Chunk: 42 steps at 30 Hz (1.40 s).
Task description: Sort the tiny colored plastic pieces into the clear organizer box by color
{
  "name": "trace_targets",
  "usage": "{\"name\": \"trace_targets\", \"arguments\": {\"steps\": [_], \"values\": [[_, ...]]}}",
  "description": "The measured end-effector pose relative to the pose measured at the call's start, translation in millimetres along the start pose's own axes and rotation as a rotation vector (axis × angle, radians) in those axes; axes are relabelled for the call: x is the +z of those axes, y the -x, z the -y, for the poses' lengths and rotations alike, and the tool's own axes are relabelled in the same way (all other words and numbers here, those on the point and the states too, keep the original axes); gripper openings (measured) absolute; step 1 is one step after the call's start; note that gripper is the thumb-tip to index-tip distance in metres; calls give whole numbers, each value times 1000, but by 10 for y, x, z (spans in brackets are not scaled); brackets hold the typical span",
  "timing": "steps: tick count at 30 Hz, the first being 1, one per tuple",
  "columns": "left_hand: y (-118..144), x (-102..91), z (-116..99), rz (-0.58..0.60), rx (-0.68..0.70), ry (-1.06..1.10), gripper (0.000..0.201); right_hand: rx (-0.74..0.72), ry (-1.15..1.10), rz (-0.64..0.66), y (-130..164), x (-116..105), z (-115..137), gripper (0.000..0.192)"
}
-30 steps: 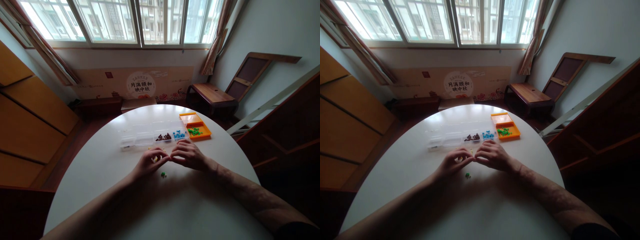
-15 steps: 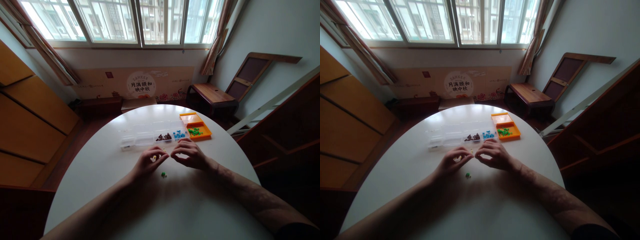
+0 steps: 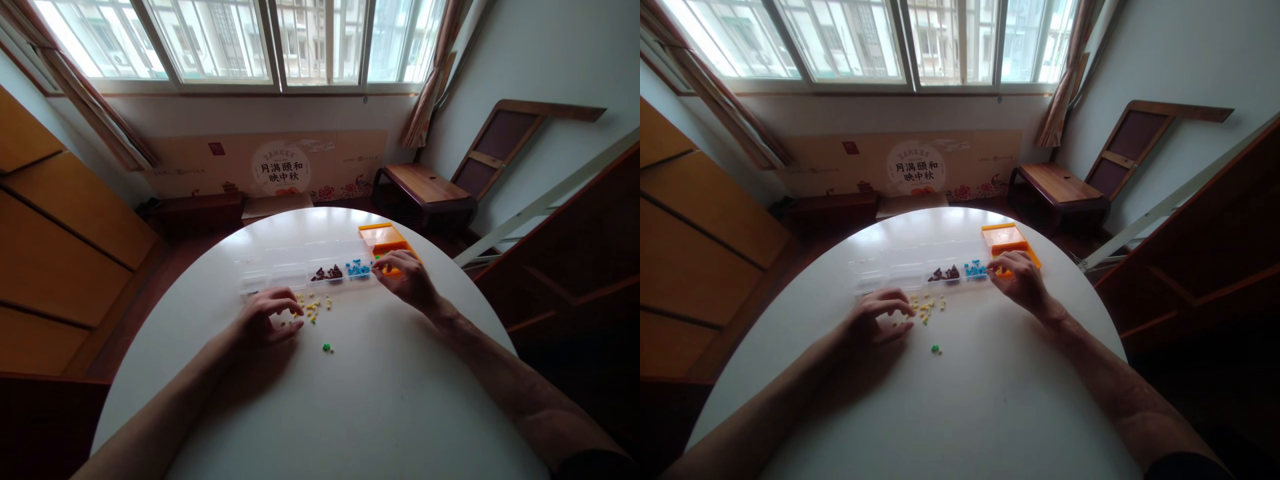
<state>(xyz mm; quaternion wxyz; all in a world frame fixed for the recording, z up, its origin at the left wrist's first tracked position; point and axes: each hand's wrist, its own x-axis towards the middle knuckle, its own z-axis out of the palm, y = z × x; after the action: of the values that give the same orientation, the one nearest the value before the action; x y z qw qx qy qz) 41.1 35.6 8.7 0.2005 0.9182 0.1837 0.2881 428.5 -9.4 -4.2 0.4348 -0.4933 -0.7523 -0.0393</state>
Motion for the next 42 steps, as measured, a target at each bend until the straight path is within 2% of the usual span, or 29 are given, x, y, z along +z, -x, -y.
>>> {"name": "trace_targets", "arguments": {"steps": [4, 8, 14, 22, 25, 28, 31, 35, 38, 42], "values": [[35, -38, 38, 80, 11, -11, 13, 123, 115, 8, 23, 1, -249, 10], [24, 3, 4, 71, 20, -52, 17, 197, 166, 2, 58, 27, -369, 13], [-19, 96, -114, 60, 55, -96, 12, 233, 168, 5, 66, 42, -342, 16], [2, 159, -42, 94, 33, -119, 16, 207, 144, -24, 74, 93, -238, 15], [-14, 198, -53, 88, 32, -150, 21, 166, 122, -38, 59, 99, -154, 15], [-35, 235, -95, 34, 20, -113, 20, 85, 69, -37, 34, 101, 10, 14], [-66, 274, -172, -41, -63, 49, 20, -37, -9, -2, 18, 123, 226, 11], [-137, 358, -308, -139, -246, 262, 21, -204, -121, 62, 18, 176, 464, 8], [-197, 451, -382, -137, -337, 415, 25, -299, -181, 106, 29, 209, 548, 8], [-257, 563, -429, -106, -365, 533, 29, -370, -222, 147, 48, 234, 580, 14]]}}
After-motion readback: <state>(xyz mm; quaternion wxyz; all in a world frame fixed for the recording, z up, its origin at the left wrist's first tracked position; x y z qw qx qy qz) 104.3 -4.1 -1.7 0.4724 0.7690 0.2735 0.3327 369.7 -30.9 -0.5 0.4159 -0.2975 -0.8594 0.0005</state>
